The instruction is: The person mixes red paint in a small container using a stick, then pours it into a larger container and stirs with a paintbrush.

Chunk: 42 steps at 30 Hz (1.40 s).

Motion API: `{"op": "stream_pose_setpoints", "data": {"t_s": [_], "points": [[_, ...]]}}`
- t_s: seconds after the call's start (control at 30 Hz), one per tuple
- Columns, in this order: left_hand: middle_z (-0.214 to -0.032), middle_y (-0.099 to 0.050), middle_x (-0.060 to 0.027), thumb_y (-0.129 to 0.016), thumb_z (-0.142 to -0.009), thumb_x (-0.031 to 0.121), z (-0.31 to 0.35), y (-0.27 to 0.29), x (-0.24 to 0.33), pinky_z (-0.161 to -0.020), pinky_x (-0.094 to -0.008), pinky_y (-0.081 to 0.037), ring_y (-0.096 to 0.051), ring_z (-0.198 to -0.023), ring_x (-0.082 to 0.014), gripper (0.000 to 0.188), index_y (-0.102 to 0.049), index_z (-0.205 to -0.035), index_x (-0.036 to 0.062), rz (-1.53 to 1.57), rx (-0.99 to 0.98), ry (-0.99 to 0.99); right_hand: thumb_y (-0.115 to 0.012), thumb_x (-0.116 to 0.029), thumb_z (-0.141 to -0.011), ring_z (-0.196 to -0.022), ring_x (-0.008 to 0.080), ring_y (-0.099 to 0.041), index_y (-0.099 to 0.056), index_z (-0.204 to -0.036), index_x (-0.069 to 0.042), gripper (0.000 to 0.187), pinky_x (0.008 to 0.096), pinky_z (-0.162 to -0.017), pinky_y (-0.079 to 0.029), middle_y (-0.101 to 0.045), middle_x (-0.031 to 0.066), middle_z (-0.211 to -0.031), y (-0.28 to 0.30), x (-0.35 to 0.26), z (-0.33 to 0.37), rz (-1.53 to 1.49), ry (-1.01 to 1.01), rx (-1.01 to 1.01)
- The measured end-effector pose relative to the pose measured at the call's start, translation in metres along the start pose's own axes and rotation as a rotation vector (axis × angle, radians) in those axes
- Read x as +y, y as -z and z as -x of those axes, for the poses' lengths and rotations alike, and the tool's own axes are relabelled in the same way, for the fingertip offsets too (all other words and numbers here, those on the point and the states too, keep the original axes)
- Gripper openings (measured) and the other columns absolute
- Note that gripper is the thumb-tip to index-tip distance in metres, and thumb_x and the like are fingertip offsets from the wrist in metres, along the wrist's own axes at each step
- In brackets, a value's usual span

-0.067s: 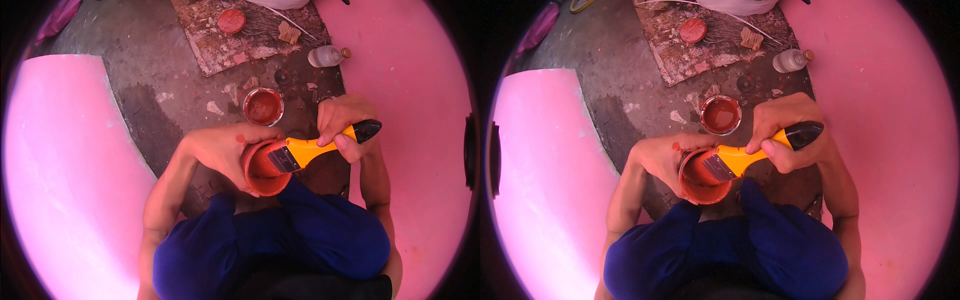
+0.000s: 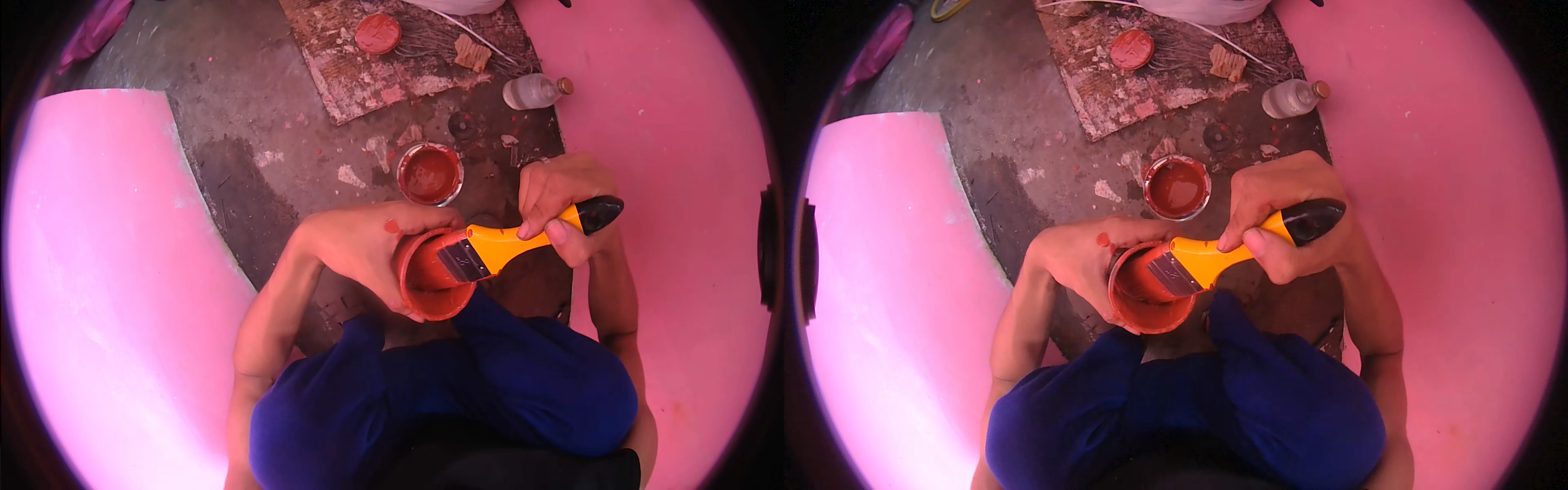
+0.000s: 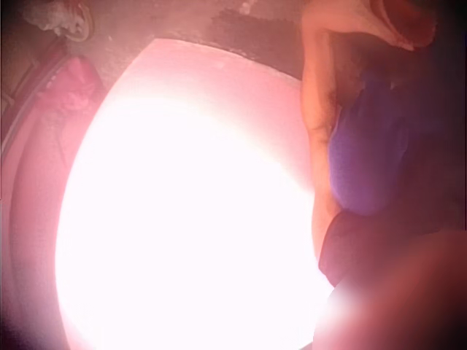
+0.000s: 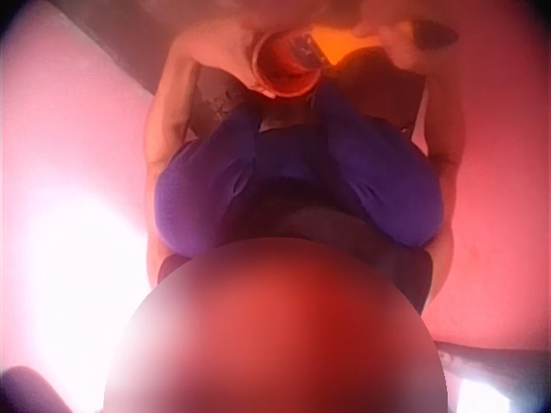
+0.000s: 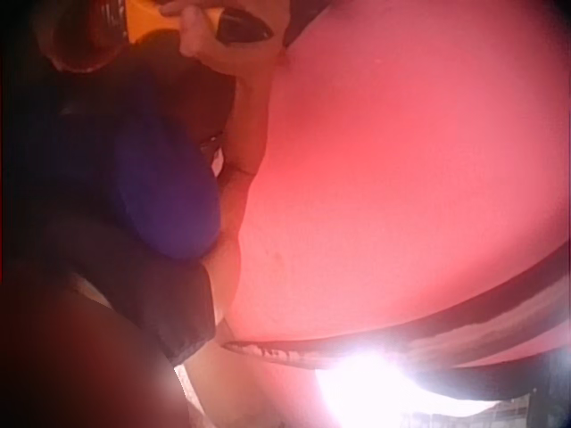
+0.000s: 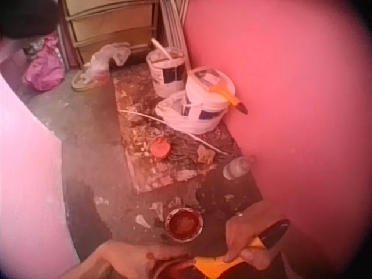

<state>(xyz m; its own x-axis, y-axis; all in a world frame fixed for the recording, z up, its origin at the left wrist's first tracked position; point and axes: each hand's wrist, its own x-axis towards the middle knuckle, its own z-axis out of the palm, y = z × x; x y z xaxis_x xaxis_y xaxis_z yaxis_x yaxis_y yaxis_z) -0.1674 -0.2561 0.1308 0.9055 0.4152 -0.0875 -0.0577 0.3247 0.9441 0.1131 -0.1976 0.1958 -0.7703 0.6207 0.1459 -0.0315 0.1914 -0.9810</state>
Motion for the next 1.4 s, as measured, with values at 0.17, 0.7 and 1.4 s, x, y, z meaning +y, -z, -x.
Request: {"op": "stream_pose_setpoints", "data": {"t_s": [0.17,0.7,1.4], "points": [[-0.114,-0.070,-0.0060,-0.098,-0.065,0.019,0.001,0.001,-0.002,-0.091,-0.0320,-0.054,-0.066,-0.104,-0.0146,0.080,-0.060,-0.133,0.0040,0.019,0.006,-0.029,-0.066,-0.004,-0.069,-0.061,0.0205,-0.068,-0.075,-0.081,-0.005,0.014,0.0300,-0.056,-0.051,-0.070,0.0066,-0.072,0.002,-0.003,-0.001,0.065,-0.006,-0.015],[-0.110,-0.071,-0.0078,-0.095,-0.068,0.021,0.011,-0.002,-0.008,-0.089,-0.0349,-0.054,-0.067,-0.100,-0.0169,0.071,-0.062,-0.129,0.0053,-0.053,0.050,-0.037,-0.066,-0.008,-0.078,-0.058,0.0211,-0.065,-0.077,-0.081,-0.005,0.012,0.0330,-0.054,-0.049,-0.069,0.0068,-0.070,0.016,-0.011,0.013,0.033,0.019,0.119],[-0.123,-0.070,-0.0078,-0.101,-0.067,0.023,0.012,0.004,-0.008,-0.095,-0.0337,-0.052,-0.066,-0.110,-0.0174,0.081,-0.060,-0.134,0.0025,-0.098,0.075,-0.006,-0.067,-0.012,-0.084,-0.059,0.0203,-0.063,-0.076,-0.084,-0.005,0.011,0.0326,-0.054,-0.048,-0.068,0.0065,-0.072,0.021,-0.025,0.014,0.192,0.101,0.110]]}}
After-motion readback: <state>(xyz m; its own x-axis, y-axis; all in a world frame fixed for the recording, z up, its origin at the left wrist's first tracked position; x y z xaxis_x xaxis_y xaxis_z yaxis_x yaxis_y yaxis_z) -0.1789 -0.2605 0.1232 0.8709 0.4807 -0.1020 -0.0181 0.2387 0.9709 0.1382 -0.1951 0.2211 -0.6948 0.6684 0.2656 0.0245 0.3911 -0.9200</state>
